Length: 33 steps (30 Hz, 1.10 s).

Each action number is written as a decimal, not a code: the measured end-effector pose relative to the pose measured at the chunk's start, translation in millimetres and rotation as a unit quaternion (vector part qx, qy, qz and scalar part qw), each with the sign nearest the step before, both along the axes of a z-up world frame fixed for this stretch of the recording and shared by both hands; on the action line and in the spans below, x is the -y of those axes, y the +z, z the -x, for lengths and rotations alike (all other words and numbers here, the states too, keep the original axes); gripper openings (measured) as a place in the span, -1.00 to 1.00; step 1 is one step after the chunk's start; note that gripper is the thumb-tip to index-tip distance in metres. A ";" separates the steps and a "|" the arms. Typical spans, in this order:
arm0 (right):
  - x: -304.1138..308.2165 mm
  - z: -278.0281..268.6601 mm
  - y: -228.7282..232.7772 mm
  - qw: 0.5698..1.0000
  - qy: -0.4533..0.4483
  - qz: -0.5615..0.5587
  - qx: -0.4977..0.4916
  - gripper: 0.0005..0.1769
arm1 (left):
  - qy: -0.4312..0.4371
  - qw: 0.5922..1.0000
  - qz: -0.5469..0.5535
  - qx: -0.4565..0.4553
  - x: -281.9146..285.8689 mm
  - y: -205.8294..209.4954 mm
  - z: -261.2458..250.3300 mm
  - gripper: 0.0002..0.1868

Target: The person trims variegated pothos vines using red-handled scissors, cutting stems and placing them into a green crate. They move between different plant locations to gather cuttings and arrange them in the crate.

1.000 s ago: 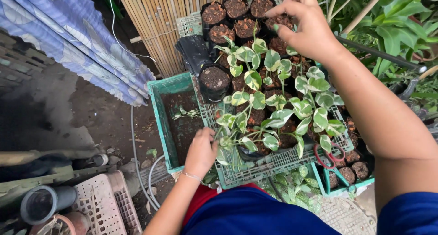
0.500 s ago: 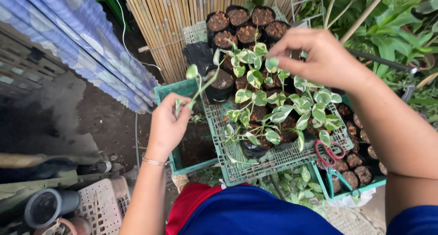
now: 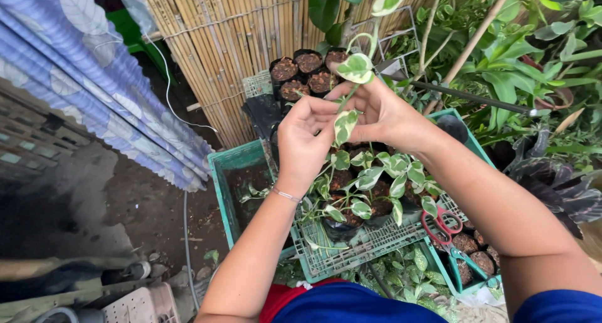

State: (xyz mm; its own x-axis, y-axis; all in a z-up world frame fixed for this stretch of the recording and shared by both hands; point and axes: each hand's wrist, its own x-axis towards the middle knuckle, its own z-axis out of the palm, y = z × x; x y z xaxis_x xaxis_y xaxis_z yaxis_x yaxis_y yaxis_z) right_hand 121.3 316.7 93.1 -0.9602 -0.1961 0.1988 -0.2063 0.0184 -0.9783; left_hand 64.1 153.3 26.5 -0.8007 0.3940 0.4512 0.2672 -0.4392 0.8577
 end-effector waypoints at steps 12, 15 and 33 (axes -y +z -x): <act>-48.4 13.2 -17.0 0.987 -0.146 0.044 -0.045 -0.59 | 0.042 0.997 0.033 -0.064 -39.5 -6.5 18.4 -0.83; -65.7 26.7 -24.1 0.981 -0.191 -0.019 -0.039 -0.71 | 0.062 0.992 0.064 -0.087 -51.9 -7.4 31.6 -0.83; -192.0 145.8 -112.3 0.891 -0.155 -0.421 -0.071 -0.72 | 0.173 0.954 0.225 -0.097 -5.4 -24.4 87.7 -0.62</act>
